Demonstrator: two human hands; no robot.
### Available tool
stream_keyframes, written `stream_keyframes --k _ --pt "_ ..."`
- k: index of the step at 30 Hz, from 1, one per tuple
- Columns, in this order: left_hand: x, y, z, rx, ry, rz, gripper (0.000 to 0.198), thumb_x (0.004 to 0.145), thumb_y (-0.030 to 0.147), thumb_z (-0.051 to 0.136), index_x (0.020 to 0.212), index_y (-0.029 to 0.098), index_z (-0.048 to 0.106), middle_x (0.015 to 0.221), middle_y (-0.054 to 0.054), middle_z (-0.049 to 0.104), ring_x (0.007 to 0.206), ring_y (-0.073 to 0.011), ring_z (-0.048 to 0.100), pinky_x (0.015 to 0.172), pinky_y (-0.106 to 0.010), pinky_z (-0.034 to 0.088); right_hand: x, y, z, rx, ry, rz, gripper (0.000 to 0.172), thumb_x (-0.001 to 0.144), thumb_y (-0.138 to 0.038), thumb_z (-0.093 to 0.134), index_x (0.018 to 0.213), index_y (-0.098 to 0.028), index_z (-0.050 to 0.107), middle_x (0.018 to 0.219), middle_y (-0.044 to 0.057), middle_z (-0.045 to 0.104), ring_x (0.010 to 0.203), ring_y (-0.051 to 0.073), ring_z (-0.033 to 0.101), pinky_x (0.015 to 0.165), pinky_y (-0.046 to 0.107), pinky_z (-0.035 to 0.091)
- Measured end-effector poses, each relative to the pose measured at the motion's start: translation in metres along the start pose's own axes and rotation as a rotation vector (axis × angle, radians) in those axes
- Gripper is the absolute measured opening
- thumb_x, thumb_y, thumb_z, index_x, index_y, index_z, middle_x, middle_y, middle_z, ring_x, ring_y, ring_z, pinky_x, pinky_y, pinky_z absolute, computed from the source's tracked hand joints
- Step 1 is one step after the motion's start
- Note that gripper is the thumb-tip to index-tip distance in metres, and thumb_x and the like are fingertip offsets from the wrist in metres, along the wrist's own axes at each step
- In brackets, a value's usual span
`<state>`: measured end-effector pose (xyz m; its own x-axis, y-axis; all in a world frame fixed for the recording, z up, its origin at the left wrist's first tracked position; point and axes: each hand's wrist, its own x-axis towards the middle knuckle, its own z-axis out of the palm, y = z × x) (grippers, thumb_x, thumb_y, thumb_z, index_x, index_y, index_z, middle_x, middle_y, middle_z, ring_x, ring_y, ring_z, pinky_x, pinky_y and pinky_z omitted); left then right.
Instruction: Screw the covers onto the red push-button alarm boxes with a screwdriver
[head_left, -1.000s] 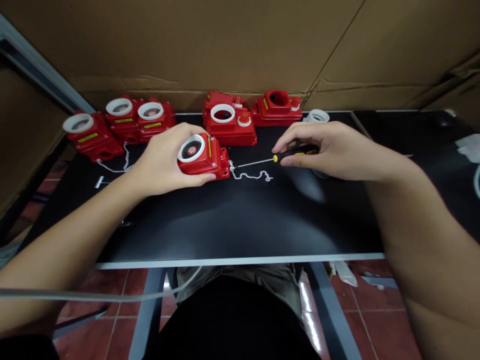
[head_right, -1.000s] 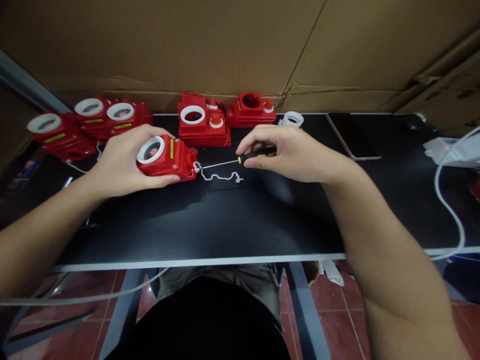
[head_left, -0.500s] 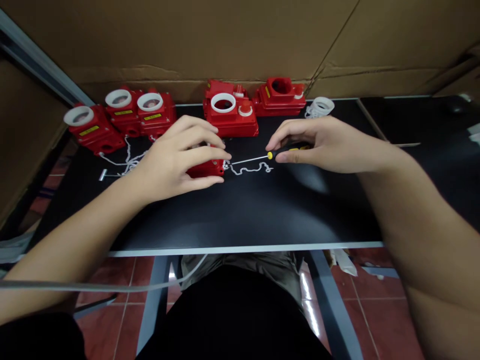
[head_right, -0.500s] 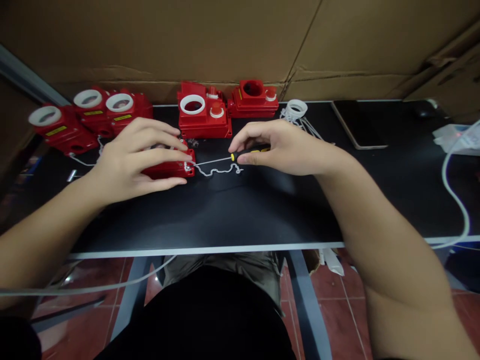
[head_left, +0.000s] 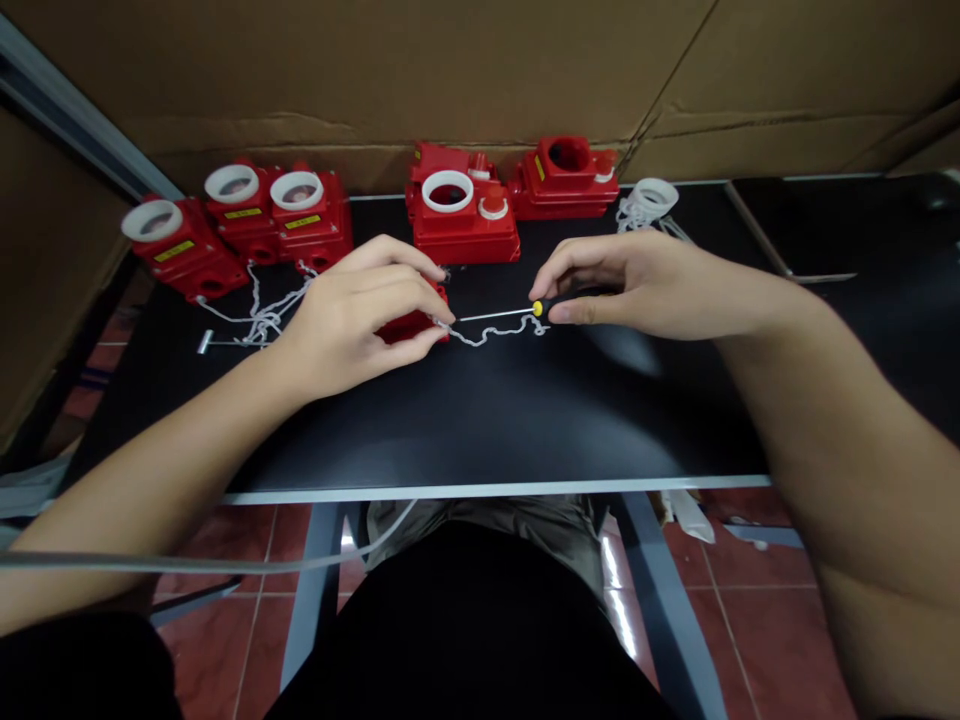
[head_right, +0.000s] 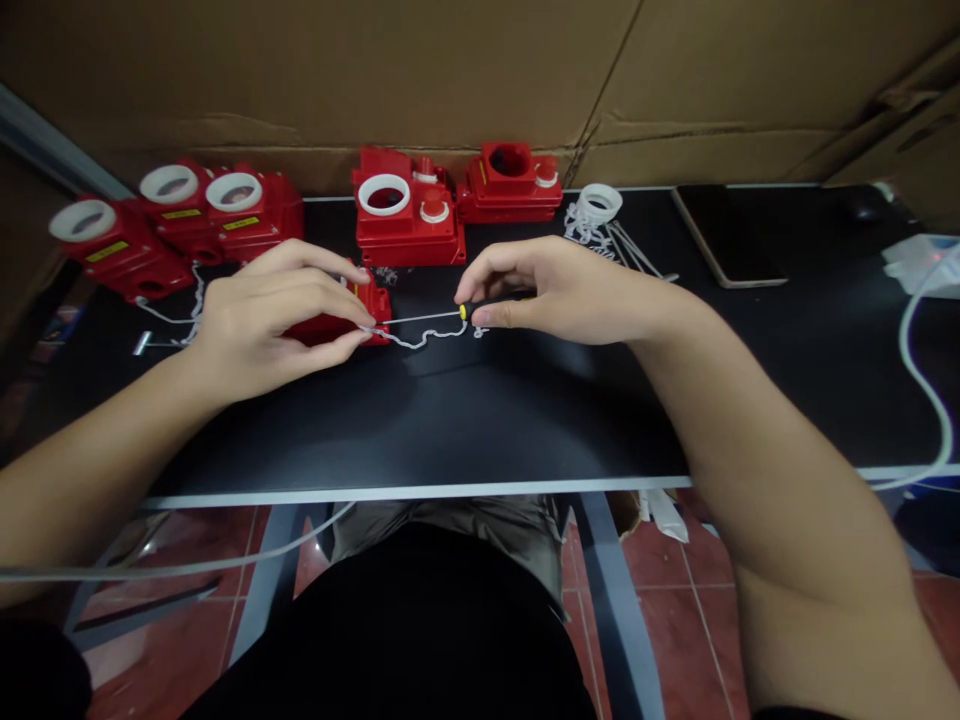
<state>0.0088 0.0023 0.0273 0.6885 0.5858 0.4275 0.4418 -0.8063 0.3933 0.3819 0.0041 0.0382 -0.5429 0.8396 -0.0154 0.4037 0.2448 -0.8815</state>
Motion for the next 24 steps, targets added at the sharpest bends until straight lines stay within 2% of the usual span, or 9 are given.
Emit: stream_keyframes --k 3,8,11,12,15,17,19,24 --pt "0.000 0.001 0.000 -0.011 0.025 0.002 0.025 0.126 0.047 0.079 0.109 0.037 0.094 0.115 -0.005 0.098 0.138 -0.0389 0.091 0.121 -0.067 0.076 -0.004 -0.006 -0.007 -0.025 -0.059 0.013 0.040 0.097 -0.065 0.104 0.113 -0.031 0.090 0.121 0.008 0.090 0.112 0.030 0.083 0.118 0.057 0.073" --pt "-0.003 0.006 0.003 -0.063 0.107 0.059 0.021 0.126 0.040 0.084 0.107 0.036 0.091 0.115 -0.002 0.099 0.132 -0.0352 0.093 0.116 -0.061 0.077 -0.007 -0.018 -0.012 -0.132 -0.057 0.035 0.025 0.091 -0.043 0.096 0.112 -0.031 0.090 0.102 0.003 0.081 0.093 0.023 0.069 0.089 0.046 0.061" --pt "-0.005 0.011 0.005 -0.105 0.140 0.095 0.017 0.126 0.037 0.088 0.109 0.035 0.091 0.115 -0.002 0.100 0.127 -0.0336 0.095 0.116 -0.059 0.077 -0.005 -0.027 0.007 -0.027 0.032 0.019 0.027 0.087 -0.045 0.101 0.103 -0.029 0.087 0.099 0.003 0.081 0.091 0.022 0.069 0.083 0.041 0.058" --pt "-0.005 0.013 0.006 -0.104 0.135 0.103 0.016 0.126 0.038 0.088 0.111 0.034 0.091 0.114 -0.002 0.100 0.126 -0.0331 0.095 0.117 -0.058 0.076 -0.004 -0.029 0.017 0.042 0.065 0.022 0.031 0.088 -0.050 0.103 0.101 -0.027 0.086 0.097 0.003 0.082 0.088 0.021 0.069 0.079 0.039 0.056" --pt "-0.007 0.017 0.009 -0.086 0.096 0.120 0.019 0.128 0.041 0.084 0.113 0.032 0.091 0.112 -0.004 0.099 0.121 -0.0312 0.097 0.117 -0.055 0.075 0.001 -0.035 0.052 0.191 0.066 0.007 0.050 0.089 -0.066 0.108 0.110 -0.025 0.088 0.098 0.002 0.082 0.079 0.017 0.065 0.068 0.035 0.049" --pt "-0.008 0.017 0.011 -0.071 0.092 0.127 0.024 0.130 0.044 0.081 0.113 0.031 0.090 0.110 -0.004 0.098 0.116 -0.0295 0.097 0.114 -0.053 0.075 0.004 -0.035 0.071 0.283 0.044 -0.038 0.059 0.085 -0.072 0.112 0.110 -0.023 0.090 0.098 0.003 0.083 0.082 0.017 0.066 0.072 0.035 0.051" --pt "-0.008 0.017 0.014 -0.059 0.103 0.145 0.025 0.131 0.044 0.079 0.112 0.031 0.089 0.110 -0.004 0.098 0.111 -0.0281 0.097 0.110 -0.050 0.075 0.008 -0.033 0.083 0.325 0.042 -0.059 0.060 0.084 -0.074 0.113 0.104 -0.022 0.089 0.096 0.003 0.082 0.086 0.018 0.068 0.079 0.035 0.053" --pt "-0.008 0.014 0.015 -0.065 0.087 0.199 0.019 0.130 0.037 0.081 0.114 0.032 0.089 0.110 -0.004 0.098 0.115 -0.0284 0.097 0.108 -0.049 0.074 0.011 -0.025 0.086 0.307 0.019 -0.043 0.052 0.087 -0.067 0.111 0.095 -0.021 0.088 0.093 0.003 0.083 0.089 0.019 0.071 0.087 0.036 0.056"
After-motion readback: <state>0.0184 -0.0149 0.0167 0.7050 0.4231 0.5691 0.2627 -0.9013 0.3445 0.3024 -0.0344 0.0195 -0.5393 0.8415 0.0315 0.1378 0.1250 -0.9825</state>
